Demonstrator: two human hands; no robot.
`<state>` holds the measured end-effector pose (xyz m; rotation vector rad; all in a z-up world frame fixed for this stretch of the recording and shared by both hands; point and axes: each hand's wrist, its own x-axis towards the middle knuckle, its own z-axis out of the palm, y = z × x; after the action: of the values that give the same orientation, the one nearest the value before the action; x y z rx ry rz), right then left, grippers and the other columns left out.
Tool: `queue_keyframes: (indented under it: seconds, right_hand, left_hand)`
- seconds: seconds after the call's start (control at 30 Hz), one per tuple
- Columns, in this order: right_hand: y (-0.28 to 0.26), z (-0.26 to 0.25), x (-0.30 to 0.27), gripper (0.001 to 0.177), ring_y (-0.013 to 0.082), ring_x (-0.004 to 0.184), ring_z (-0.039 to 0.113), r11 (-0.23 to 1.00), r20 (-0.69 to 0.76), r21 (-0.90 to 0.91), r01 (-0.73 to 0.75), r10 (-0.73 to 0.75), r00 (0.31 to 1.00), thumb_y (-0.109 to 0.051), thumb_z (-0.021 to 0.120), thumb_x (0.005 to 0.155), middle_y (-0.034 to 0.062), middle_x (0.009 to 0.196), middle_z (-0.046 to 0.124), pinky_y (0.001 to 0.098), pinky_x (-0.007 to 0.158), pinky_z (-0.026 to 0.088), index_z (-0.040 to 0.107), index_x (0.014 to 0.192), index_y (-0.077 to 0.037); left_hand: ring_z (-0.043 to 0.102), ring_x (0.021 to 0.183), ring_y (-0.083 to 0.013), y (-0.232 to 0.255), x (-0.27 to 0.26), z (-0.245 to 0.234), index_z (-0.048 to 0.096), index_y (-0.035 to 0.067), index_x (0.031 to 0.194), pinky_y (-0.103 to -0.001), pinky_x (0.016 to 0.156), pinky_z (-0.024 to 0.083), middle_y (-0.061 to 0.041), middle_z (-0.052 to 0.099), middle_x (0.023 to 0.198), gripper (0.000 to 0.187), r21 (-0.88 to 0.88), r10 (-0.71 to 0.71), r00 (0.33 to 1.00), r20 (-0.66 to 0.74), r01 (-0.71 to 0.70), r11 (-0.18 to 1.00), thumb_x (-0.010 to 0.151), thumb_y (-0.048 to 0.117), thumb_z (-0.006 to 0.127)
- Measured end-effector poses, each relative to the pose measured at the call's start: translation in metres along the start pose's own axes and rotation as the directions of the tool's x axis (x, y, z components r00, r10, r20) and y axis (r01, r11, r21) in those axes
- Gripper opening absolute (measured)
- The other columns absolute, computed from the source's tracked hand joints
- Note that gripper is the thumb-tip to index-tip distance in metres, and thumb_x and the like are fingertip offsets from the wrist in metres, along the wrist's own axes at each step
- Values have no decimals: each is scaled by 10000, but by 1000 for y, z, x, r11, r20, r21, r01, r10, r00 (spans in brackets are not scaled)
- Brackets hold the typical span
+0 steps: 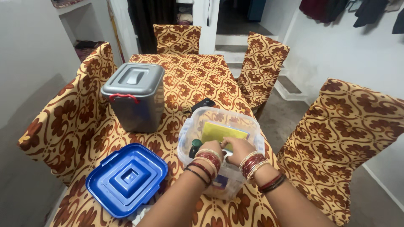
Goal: The person wipes a blue plastic lid with a white cloth, then places various items including a bottle, packets, and a sponge into a clear plastic container. The person closes the container with the blue lid and moves a metal bin on the table.
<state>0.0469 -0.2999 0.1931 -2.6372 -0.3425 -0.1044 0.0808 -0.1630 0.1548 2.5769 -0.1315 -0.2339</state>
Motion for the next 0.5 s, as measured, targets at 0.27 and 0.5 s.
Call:
queue_keyframes:
  seconds: [0.27, 0.5]
  right_hand:
    - [-17, -7, 3, 322, 310, 959, 755, 976, 126, 36, -217, 211, 969, -139, 764, 765, 92, 1076, 753, 391, 859, 595, 678, 1073, -173]
    - [-29, 0, 11, 394, 292, 1077, 692, 990, -47, 137, 35, -28, 998, -77, 775, 747, 147, 1113, 733, 365, 920, 542, 659, 1123, -86]
  left_hand:
    - [700, 1034, -389, 0, 0, -5, 761, 77, 1067, -449, 892, 576, -239, 731, 1054, 327, -12, -76, 996, 46, 77, 997, 932, 369, 702]
    - [720, 961, -390, -19, 1, -15, 777, 95, 1016, -468, 855, 582, -218, 738, 995, 218, -18, 68, 983, -168, -72, 997, 884, 242, 686]
